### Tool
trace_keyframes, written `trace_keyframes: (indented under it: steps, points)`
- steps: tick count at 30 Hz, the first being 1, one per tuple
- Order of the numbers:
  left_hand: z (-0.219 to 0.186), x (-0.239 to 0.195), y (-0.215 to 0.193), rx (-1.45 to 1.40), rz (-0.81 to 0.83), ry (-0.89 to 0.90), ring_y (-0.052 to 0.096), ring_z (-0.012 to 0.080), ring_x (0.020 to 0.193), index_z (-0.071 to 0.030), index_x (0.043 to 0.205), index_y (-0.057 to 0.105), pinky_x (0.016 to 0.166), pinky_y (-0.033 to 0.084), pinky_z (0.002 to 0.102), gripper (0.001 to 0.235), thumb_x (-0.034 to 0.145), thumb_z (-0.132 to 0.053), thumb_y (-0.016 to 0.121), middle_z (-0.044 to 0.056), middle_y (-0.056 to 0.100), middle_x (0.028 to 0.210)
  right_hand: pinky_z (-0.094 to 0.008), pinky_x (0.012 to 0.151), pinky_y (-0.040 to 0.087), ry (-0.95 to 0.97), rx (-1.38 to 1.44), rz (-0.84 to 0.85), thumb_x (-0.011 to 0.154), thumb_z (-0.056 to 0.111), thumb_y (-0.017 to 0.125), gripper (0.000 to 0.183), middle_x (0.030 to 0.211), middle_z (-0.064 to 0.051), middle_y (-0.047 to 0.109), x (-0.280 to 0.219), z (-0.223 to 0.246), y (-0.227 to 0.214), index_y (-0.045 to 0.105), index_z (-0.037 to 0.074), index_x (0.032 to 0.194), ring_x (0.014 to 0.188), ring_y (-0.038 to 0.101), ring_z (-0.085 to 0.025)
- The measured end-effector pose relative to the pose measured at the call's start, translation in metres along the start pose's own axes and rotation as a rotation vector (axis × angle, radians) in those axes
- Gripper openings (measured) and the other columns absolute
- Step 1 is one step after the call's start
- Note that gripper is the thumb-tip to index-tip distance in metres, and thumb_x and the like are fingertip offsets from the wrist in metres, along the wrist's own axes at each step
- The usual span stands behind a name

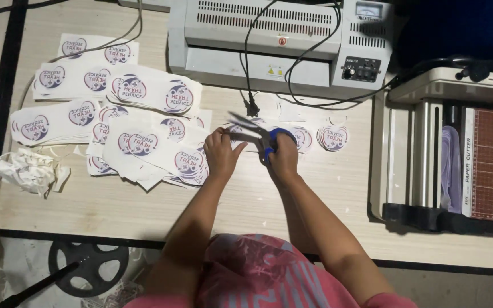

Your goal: The person uses scissors to cut out circular stickers from a sheet of paper. They repeatedly pick up a sheet, cut around the printed circles, and place the cut-out stickers into a pile on the table. The person also organizes the remaining sheets and scraps on the workspace.

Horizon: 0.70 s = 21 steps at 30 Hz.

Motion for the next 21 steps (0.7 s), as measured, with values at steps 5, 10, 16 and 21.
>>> trace_keyframes:
  steps: [5, 10, 16, 21]
  points:
    - [0.002, -0.010, 0.009, 0.080, -0.082, 0.088, 0.054, 0.0358, 0.116, -0.003, 0.114, 0.068, 0.097, 0.042, 0.051, 0.058, 0.080, -0.047, 0.083, 0.014, 0.062, 0.118, -0.049, 0.081, 0.048, -0.170, -0.089, -0.065, 0.064, -0.002, 0.079, 0.050, 0.099, -0.018, 0.062, -0.010, -0.005, 0.005, 0.058, 0.001, 0.110, 0.095, 0.059, -0.041]
    - [0.005, -0.013, 0.019, 0.109, -0.049, 0.132, 0.056, 0.0326, 0.113, -0.008, 0.112, 0.071, 0.096, 0.042, 0.049, 0.049, 0.080, -0.044, 0.083, 0.011, 0.065, 0.112, -0.049, 0.080, 0.047, -0.160, -0.124, -0.043, 0.063, 0.000, 0.081, 0.054, 0.099, -0.017, 0.061, -0.009, -0.003, 0.007, 0.057, 0.001, 0.111, 0.095, 0.059, -0.040]
    - [-0.001, -0.013, 0.011, 0.070, -0.087, 0.203, 0.057, 0.0311, 0.109, -0.009, 0.110, 0.071, 0.094, 0.043, 0.047, 0.047, 0.084, -0.047, 0.082, 0.010, 0.066, 0.110, -0.049, 0.082, 0.048, -0.125, -0.166, -0.034, 0.063, 0.003, 0.080, 0.052, 0.099, -0.017, 0.060, -0.010, -0.009, 0.010, 0.057, 0.004, 0.109, 0.095, 0.059, -0.041]
    - [0.000, -0.010, 0.011, 0.074, -0.071, 0.200, 0.057, 0.0338, 0.107, -0.007, 0.103, 0.072, 0.094, 0.042, 0.048, 0.048, 0.085, -0.050, 0.081, 0.012, 0.065, 0.106, -0.049, 0.084, 0.049, -0.140, -0.193, -0.062, 0.064, 0.005, 0.080, 0.052, 0.101, -0.018, 0.061, -0.011, -0.005, 0.009, 0.057, 0.004, 0.110, 0.096, 0.060, -0.041]
Point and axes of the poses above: each hand's wrist, its own x-axis towards the middle knuckle, its own y-axis out of the palm, z = x × y, the point moved 6 cm from there along x, towards the middle knuckle
